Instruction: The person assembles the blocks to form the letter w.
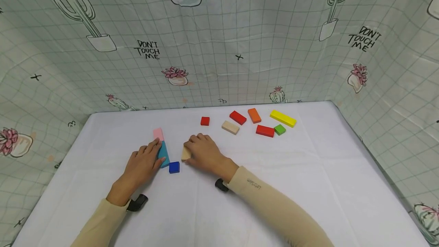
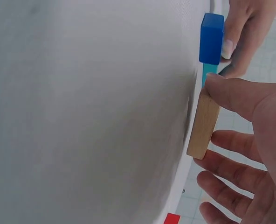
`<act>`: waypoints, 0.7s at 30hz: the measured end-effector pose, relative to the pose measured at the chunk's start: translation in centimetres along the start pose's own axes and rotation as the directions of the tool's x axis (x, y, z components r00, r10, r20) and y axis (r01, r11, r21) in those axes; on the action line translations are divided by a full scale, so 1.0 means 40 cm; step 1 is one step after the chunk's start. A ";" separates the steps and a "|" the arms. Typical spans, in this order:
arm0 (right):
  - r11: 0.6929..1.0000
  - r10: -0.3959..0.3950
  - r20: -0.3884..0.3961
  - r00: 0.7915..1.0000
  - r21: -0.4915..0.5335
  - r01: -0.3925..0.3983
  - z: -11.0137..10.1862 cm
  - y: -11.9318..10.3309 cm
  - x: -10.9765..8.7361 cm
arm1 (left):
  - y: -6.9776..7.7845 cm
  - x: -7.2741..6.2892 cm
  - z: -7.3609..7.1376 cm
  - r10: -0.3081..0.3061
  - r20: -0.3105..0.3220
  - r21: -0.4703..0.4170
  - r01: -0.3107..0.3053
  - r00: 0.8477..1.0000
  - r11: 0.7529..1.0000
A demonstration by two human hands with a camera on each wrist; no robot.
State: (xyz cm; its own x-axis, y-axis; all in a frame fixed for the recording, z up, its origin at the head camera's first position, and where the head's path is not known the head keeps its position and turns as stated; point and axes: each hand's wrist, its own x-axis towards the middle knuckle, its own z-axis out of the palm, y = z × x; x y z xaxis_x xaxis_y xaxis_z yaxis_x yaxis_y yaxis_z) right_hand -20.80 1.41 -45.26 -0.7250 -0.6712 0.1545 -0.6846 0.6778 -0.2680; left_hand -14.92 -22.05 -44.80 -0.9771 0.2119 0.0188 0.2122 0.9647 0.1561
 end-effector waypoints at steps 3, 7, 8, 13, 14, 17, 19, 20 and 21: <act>1.000 0.005 0.003 1.000 -0.003 -0.005 0.005 -0.004 0.005 | 0.000 0.000 0.000 0.003 -0.005 0.002 -0.003 1.000 1.000; 1.000 0.007 0.010 1.000 -0.011 -0.007 0.012 -0.007 0.010 | -0.001 0.000 0.001 0.006 -0.010 0.004 -0.006 1.000 1.000; 1.000 0.006 0.012 1.000 -0.015 -0.006 0.013 -0.008 0.011 | -0.001 0.000 0.001 0.006 -0.009 0.005 -0.006 1.000 1.000; 0.999 0.002 0.003 1.000 -0.033 -0.002 0.016 -0.014 0.013 | -0.001 -0.001 0.000 0.008 -0.005 0.001 -0.008 1.000 1.000; 0.999 0.003 -0.001 1.000 -0.036 -0.003 0.017 -0.016 0.014 | -0.001 -0.001 0.000 0.009 -0.006 0.000 -0.009 1.000 1.000; 0.999 0.003 -0.014 1.000 -0.045 -0.003 0.016 -0.020 0.014 | -0.001 -0.001 0.000 0.010 -0.007 0.001 -0.010 1.000 1.000; 0.999 0.002 -0.017 1.000 -0.050 -0.003 0.015 -0.023 0.015 | -0.001 -0.001 0.000 0.009 -0.006 0.003 -0.009 1.000 1.000; 0.999 -0.001 -0.023 1.000 -0.053 -0.001 0.014 -0.025 0.015 | -0.001 0.000 0.000 0.009 -0.005 0.004 -0.009 1.000 1.000; 0.998 -0.003 -0.027 1.000 -0.058 0.001 0.014 -0.026 0.014 | -0.001 0.000 0.000 0.007 -0.003 0.005 -0.007 1.000 1.000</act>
State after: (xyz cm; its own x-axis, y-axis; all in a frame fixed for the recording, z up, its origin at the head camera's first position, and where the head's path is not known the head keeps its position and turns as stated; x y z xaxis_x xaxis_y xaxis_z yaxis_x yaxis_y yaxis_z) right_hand -20.46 0.15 -45.40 -0.7248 -0.6649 0.1805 -0.6888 0.6934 -0.2118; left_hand -14.93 -22.09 -44.80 -0.9756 0.2186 0.0227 0.2195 0.9638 0.1514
